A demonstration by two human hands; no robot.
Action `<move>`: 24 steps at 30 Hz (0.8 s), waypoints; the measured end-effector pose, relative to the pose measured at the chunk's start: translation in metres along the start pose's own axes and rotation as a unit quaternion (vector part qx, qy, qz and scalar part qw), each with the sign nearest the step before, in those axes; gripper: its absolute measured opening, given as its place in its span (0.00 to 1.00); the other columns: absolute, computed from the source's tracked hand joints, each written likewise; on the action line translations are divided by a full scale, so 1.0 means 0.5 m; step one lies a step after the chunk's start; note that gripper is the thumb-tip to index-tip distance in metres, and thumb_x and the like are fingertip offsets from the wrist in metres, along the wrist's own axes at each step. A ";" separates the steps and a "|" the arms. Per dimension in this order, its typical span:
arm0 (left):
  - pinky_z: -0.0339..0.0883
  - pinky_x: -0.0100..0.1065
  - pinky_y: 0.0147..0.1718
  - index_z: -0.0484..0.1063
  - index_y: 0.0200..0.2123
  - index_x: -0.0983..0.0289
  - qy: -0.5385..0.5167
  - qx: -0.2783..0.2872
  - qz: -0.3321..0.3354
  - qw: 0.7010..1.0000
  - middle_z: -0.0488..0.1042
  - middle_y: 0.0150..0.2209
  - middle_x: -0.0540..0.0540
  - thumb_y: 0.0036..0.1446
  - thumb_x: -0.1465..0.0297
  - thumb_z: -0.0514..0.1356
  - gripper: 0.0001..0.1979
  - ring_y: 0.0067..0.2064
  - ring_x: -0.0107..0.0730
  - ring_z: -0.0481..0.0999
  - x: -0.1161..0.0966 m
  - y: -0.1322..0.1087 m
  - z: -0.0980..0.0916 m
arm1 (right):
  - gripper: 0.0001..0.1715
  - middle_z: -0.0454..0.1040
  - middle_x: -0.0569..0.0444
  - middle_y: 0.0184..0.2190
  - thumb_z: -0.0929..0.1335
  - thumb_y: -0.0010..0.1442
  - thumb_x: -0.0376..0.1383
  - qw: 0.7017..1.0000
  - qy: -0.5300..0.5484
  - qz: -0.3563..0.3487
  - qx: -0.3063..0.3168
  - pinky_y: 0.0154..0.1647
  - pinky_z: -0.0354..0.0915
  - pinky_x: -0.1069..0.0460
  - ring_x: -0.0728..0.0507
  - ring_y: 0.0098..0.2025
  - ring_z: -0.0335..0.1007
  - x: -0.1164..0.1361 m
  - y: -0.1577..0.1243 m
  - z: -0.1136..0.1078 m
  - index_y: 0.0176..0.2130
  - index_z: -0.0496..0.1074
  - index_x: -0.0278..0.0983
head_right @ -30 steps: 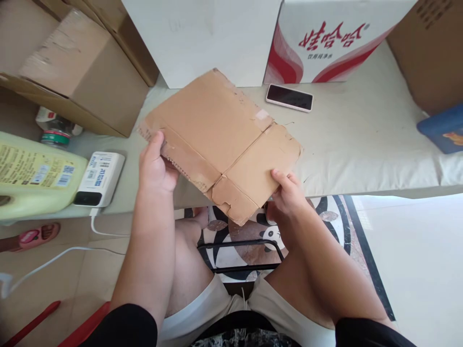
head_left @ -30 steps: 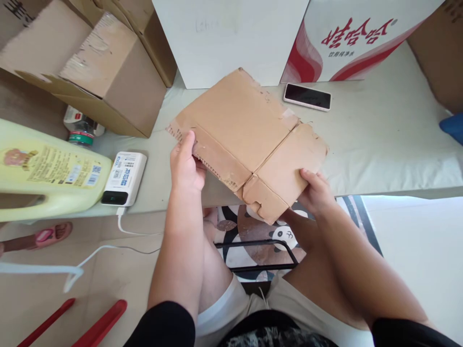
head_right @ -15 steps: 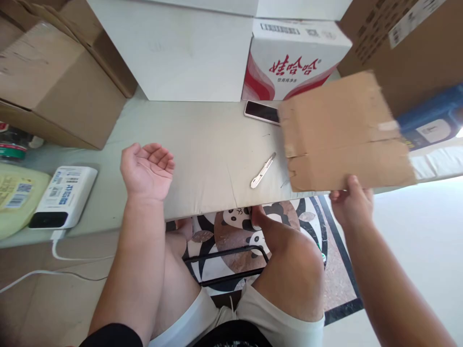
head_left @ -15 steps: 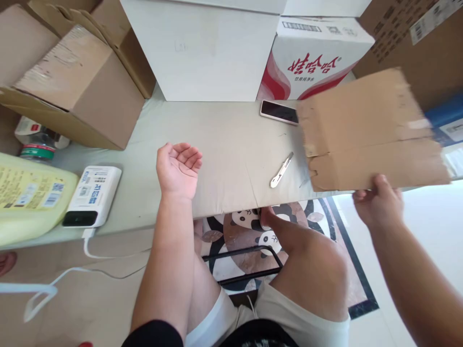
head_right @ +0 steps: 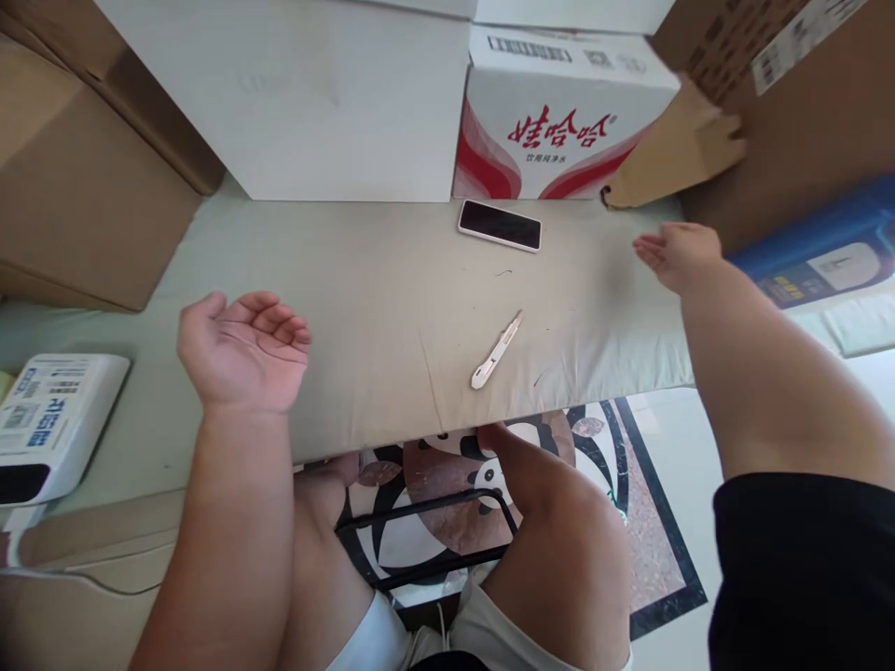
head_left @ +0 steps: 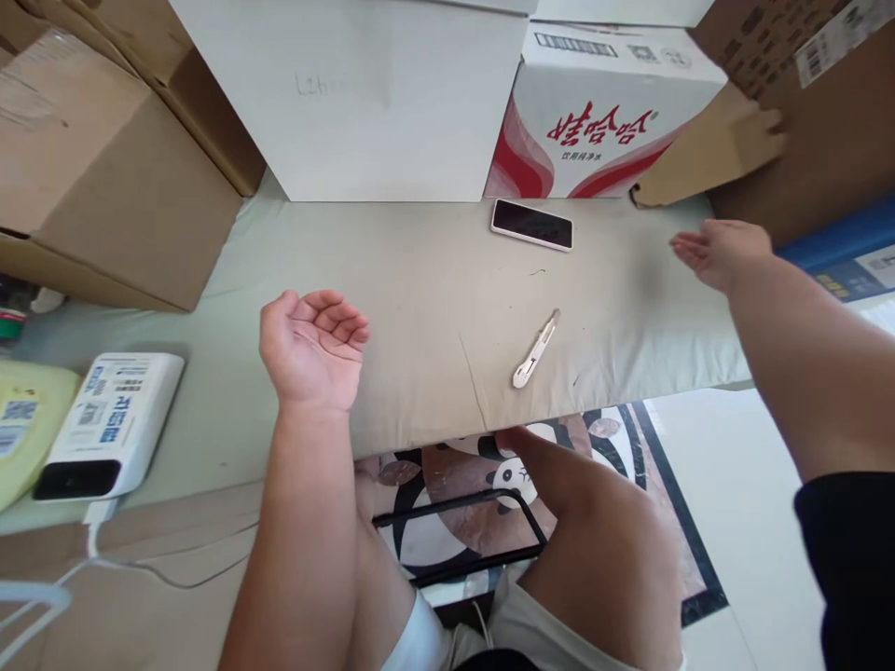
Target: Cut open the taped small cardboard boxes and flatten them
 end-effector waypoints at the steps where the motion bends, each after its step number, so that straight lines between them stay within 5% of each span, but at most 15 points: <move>1: 0.66 0.28 0.21 0.72 0.24 0.62 -0.002 0.003 -0.001 1.000 0.73 0.20 0.53 0.59 0.60 0.55 0.16 0.21 0.28 0.73 -0.001 0.004 -0.001 | 0.12 0.74 0.53 0.32 0.60 0.70 0.24 1.000 -0.010 0.018 0.020 0.37 0.74 0.56 0.53 0.31 0.76 -0.006 -0.002 0.016 0.36 0.62 0.39; 6: 0.66 0.30 0.22 0.72 0.25 0.62 -0.017 0.011 -0.009 1.000 0.72 0.20 0.53 0.61 0.61 0.53 0.16 0.22 0.29 0.72 -0.006 0.011 -0.005 | 0.10 0.76 0.53 0.30 0.64 0.70 0.28 0.993 -0.047 0.060 0.090 0.30 0.73 0.58 0.50 0.32 0.77 -0.056 -0.064 0.060 0.36 0.66 0.39; 10: 0.66 0.31 0.22 0.71 0.24 0.62 -0.030 0.023 0.006 0.999 0.71 0.21 0.54 0.59 0.61 0.56 0.15 0.23 0.29 0.71 -0.014 0.003 -0.025 | 0.04 0.78 0.51 0.37 0.66 0.71 0.31 0.983 -0.083 0.037 0.157 0.37 0.74 0.55 0.50 0.36 0.77 -0.046 -0.128 0.110 0.43 0.71 0.35; 12: 0.66 0.29 0.24 0.69 0.22 0.62 -0.042 0.025 0.025 0.998 0.70 0.22 0.53 0.54 0.60 0.59 0.14 0.23 0.27 0.72 -0.022 0.001 -0.043 | 0.13 0.77 0.49 0.46 0.68 0.70 0.39 0.973 -0.106 0.017 0.203 0.44 0.76 0.49 0.47 0.43 0.77 -0.026 -0.169 0.157 0.51 0.73 0.34; 15: 0.65 0.27 0.24 0.67 0.22 0.63 -0.053 0.015 0.041 0.998 0.73 0.26 0.54 0.48 0.59 0.61 0.14 0.23 0.24 0.72 -0.039 0.003 -0.070 | 0.20 0.76 0.48 0.51 0.69 0.69 0.44 0.947 -0.134 -0.033 0.290 0.48 0.76 0.45 0.44 0.48 0.76 0.011 -0.252 0.260 0.55 0.72 0.35; 20: 0.60 0.27 0.21 0.73 0.29 0.64 -0.067 0.009 0.044 0.997 0.67 0.18 0.49 0.48 0.59 0.60 0.13 0.19 0.25 0.65 -0.067 0.005 -0.098 | 0.05 0.79 0.52 0.37 0.70 0.65 0.28 0.875 -0.117 -0.165 0.440 0.39 0.74 0.51 0.50 0.31 0.76 0.084 -0.429 0.491 0.42 0.76 0.33; 23: 0.59 0.26 0.21 0.72 0.31 0.63 -0.075 0.003 0.039 0.996 0.65 0.18 0.48 0.49 0.59 0.60 0.13 0.19 0.24 0.64 -0.080 0.007 -0.107 | 0.13 0.80 0.51 0.44 0.70 0.60 0.25 0.832 -0.097 -0.253 0.484 0.48 0.75 0.47 0.48 0.36 0.78 0.136 -0.545 0.611 0.46 0.76 0.35; 24: 0.59 0.26 0.21 0.72 0.30 0.63 -0.077 -0.001 0.036 0.996 0.65 0.18 0.48 0.49 0.59 0.60 0.13 0.19 0.24 0.64 -0.084 0.008 -0.110 | 0.18 0.80 0.49 0.49 0.69 0.60 0.25 0.794 -0.108 -0.334 0.497 0.53 0.75 0.47 0.47 0.41 0.79 0.155 -0.587 0.639 0.50 0.75 0.35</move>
Point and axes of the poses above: each hand's wrist, its own y-axis towards the middle knuckle, its own z-axis out of the palm, x = y × z, the point moved 1 cm from there along y, towards the middle knuckle
